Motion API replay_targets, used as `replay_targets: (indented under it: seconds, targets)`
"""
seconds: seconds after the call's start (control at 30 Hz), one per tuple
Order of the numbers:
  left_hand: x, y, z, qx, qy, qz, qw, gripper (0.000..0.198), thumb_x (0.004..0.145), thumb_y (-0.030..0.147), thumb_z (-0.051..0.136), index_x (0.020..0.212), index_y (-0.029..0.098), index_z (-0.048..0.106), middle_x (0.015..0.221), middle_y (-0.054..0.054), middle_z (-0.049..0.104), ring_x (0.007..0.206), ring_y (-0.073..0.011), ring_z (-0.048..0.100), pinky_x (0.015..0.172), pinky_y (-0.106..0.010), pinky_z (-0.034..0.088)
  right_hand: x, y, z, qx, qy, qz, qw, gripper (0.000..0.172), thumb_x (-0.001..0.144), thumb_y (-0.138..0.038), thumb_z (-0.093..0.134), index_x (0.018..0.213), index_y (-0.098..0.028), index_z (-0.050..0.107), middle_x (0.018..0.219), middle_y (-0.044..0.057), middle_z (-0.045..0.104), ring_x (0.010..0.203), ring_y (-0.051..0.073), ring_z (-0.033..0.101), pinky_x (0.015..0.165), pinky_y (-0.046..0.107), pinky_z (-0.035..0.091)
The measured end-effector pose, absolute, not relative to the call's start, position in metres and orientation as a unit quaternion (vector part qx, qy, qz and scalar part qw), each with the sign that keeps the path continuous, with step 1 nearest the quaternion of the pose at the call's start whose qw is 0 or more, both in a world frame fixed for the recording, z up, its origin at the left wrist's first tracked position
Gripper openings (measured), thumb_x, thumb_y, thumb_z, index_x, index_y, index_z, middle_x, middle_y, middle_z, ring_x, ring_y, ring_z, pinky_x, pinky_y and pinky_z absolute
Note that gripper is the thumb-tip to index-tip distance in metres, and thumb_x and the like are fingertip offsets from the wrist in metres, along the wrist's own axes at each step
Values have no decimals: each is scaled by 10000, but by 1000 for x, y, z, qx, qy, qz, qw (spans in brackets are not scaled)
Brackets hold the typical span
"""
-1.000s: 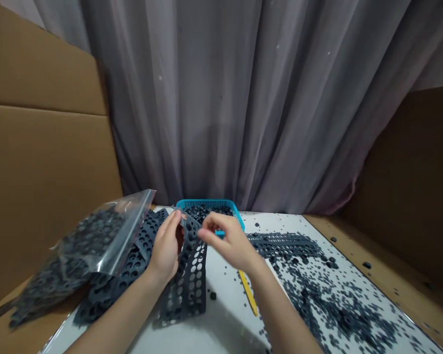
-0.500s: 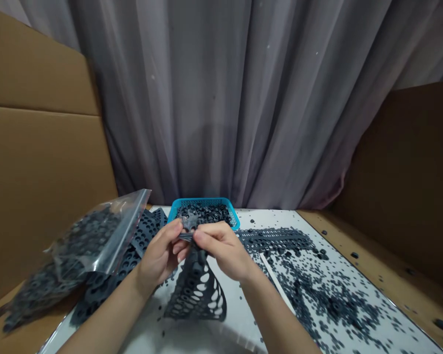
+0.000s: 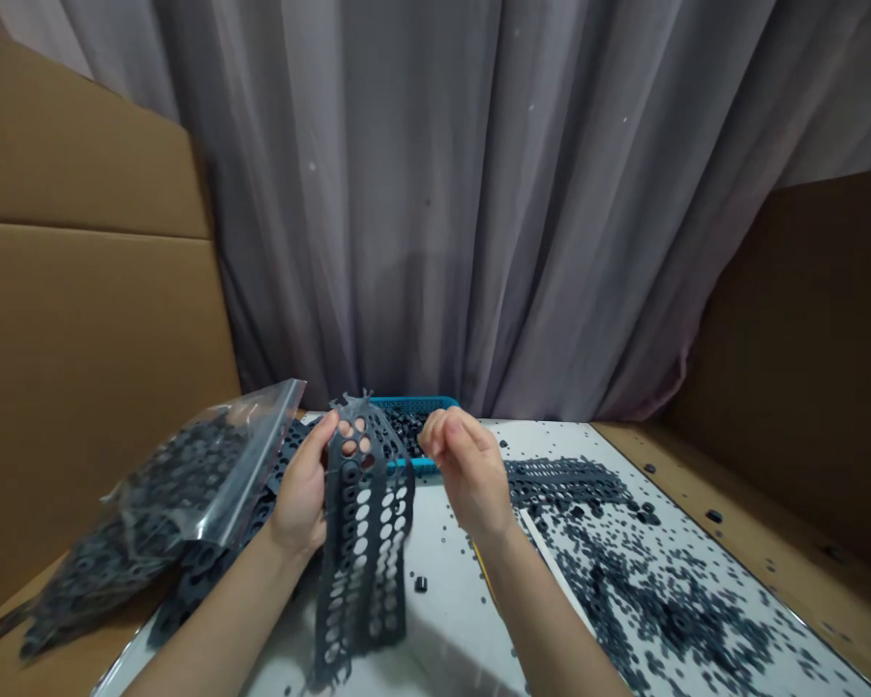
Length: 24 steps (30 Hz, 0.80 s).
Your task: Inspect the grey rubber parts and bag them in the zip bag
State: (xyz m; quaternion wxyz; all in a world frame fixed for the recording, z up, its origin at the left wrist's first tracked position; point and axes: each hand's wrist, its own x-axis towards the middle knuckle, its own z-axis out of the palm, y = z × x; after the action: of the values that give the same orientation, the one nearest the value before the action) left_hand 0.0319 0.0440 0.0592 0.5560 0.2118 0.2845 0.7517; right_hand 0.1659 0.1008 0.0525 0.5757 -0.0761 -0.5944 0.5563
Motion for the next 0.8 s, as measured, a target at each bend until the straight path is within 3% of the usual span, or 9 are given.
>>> replay_targets:
  seconds: [0.1, 0.27, 0.4, 0.53, 0.67, 0.8]
  targets:
    - [34, 46, 55, 257, 316, 757, 511, 218, 710, 312, 641, 611, 155, 526, 559, 41, 501, 497, -70, 484, 471, -165, 417, 172, 88, 56, -165, -738, 420, 501, 291, 863, -373, 453, 658, -176, 516, 609, -23, 452, 590, 98, 394, 585, 240, 303]
    - [39, 43, 46, 353, 376, 780, 355, 225, 724, 368, 639, 649, 169, 564, 601, 38, 515, 549, -78, 461, 525, -168, 396, 164, 72, 53, -212, -850, 293, 382, 233, 861, -372, 461, 719, -187, 465, 654, -31, 465, 594, 90, 395, 577, 223, 277]
    - [39, 41, 43, 390, 375, 763, 354, 263, 730, 412, 625, 633, 180, 546, 588, 35, 483, 544, -94, 427, 510, -192, 365, 161, 75, 51, -233, -875, 247, 346, 266, 859, -419, 446, 720, -194, 424, 681, -20, 480, 592, 98, 395, 560, 231, 250]
    - [37, 41, 43, 450, 352, 730, 374, 372, 687, 539, 608, 619, 185, 515, 578, 28, 439, 546, -109, 383, 509, -216, 339, 164, 80, 53, -204, -857, 290, 373, 257, 896, -340, 381, 693, -189, 426, 659, -25, 469, 606, 97, 418, 583, 229, 278]
    - [36, 40, 45, 606, 455, 593, 273, 300, 644, 368, 709, 540, 168, 512, 537, 34, 391, 530, -101, 323, 492, -223, 268, 168, 84, 55, -201, -795, 369, 437, 306, 898, -332, 366, 630, -185, 366, 601, -45, 373, 579, 82, 356, 562, 224, 270]
    - [35, 37, 43, 608, 441, 588, 301, 389, 688, 358, 660, 405, 168, 474, 445, 29, 346, 468, -94, 295, 482, -242, 266, 172, 89, 51, -127, -727, 572, 358, 341, 858, -423, 437, 632, -181, 355, 590, -60, 292, 542, 61, 256, 497, 213, 212]
